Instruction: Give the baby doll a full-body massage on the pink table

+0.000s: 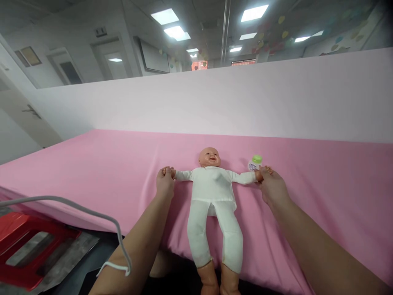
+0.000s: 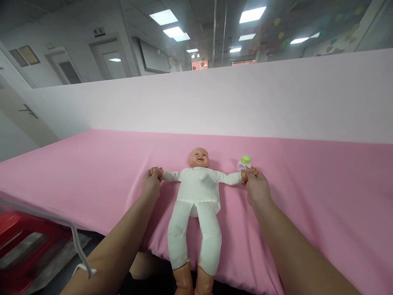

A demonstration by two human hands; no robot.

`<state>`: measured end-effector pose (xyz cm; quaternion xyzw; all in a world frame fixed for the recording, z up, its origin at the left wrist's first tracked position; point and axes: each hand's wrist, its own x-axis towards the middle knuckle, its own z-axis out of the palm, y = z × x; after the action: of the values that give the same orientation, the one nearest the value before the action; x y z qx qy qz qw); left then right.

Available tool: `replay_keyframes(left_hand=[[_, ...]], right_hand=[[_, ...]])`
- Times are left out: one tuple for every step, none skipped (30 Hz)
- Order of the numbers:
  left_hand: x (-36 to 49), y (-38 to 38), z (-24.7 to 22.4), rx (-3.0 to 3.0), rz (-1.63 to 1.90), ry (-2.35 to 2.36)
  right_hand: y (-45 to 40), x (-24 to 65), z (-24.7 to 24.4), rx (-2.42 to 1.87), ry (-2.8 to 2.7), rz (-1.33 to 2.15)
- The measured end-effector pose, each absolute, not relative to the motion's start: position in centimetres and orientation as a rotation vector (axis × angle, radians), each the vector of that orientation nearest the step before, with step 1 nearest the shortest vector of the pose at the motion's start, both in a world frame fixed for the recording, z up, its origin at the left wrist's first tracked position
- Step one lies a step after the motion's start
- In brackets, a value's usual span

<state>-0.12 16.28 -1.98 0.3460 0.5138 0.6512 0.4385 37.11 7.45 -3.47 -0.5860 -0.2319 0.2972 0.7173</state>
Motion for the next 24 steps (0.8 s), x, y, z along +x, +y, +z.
replay_keyframes(left_hand=[[-0.4, 16.7, -2.2, 0.755, 1.612, 1.295], [-0.6, 17.0, -2.5, 0.670, 1.604, 1.317], [-0.8, 17.3, -2.8, 0.606, 1.595, 1.338], [-1.0, 17.6, -3.1, 0.562, 1.590, 1.351], [-1.1, 17.8, -3.4, 0.535, 1.590, 1.355], [-1.2, 18.0, -3.7, 0.519, 1.589, 1.349], [-1.4, 18.2, -3.9, 0.505, 1.587, 1.339], [-1.4, 18.4, -4.1, 0.496, 1.585, 1.328], [-1.5, 18.5, -4.3, 0.492, 1.582, 1.317], [-1.5, 18.6, -4.4, 0.491, 1.578, 1.306], [-1.6, 18.6, -4.5, 0.492, 1.573, 1.296], [-1.6, 18.7, -4.5, 0.494, 1.570, 1.286], [-1.6, 18.7, -4.5, 0.495, 1.568, 1.278], [-1.6, 18.7, -4.5, 0.494, 1.567, 1.273], [-1.6, 18.7, -4.5, 0.491, 1.569, 1.270], [-1.7, 18.7, -4.5, 0.487, 1.573, 1.270], [-1.7, 18.7, -4.5, 0.481, 1.578, 1.271], [-1.7, 18.7, -4.5, 0.475, 1.582, 1.273], [-1.7, 18.6, -4.5, 0.468, 1.586, 1.274], [-1.6, 18.6, -4.4, 0.460, 1.588, 1.275], [-1.6, 18.6, -4.4, 0.453, 1.590, 1.276], [-1.6, 18.5, -4.3, 0.447, 1.591, 1.277], [-1.6, 18.5, -4.3, 0.443, 1.591, 1.277], [-1.6, 18.4, -4.2, 0.440, 1.591, 1.276]], right_hand=[[7.8, 37.4, -3.8, -1.280, -0.428, 0.723], [8.1, 37.7, -4.1, -1.278, -0.359, 0.774], [8.4, 37.9, -4.3, -1.285, -0.310, 0.811], [8.6, 38.2, -4.6, -1.296, -0.274, 0.841], [8.8, 38.4, -4.7, -1.308, -0.251, 0.863], [8.9, 38.6, -4.9, -1.322, -0.238, 0.876], [9.0, 38.8, -5.1, -1.332, -0.232, 0.881], [9.1, 39.0, -5.2, -1.335, -0.232, 0.886], [9.1, 39.2, -5.4, -1.334, -0.235, 0.892], [9.2, 39.4, -5.6, -1.332, -0.236, 0.898], [9.2, 39.6, -5.8, -1.327, -0.239, 0.904], [9.3, 39.8, -6.0, -1.321, -0.248, 0.907], [9.3, 39.9, -6.2, -1.315, -0.264, 0.906], [9.4, 40.1, -6.4, -1.311, -0.293, 0.901], [9.4, 40.2, -6.7, -1.308, -0.333, 0.888], [9.5, 40.4, -6.9, -1.304, -0.381, 0.871], [9.6, 40.6, -7.1, -1.298, -0.429, 0.851], [9.6, 40.8, -7.2, -1.292, -0.467, 0.830], [9.7, 40.9, -7.3, -1.286, -0.495, 0.810], [9.7, 41.1, -7.4, -1.282, -0.507, 0.796], [9.7, 41.2, -7.4, -1.281, -0.501, 0.789], [9.7, 41.3, -7.3, -1.283, -0.475, 0.788], [9.7, 41.3, -7.2, -1.284, -0.430, 0.792], [9.6, 41.3, -7.1, -1.284, -0.375, 0.800]])
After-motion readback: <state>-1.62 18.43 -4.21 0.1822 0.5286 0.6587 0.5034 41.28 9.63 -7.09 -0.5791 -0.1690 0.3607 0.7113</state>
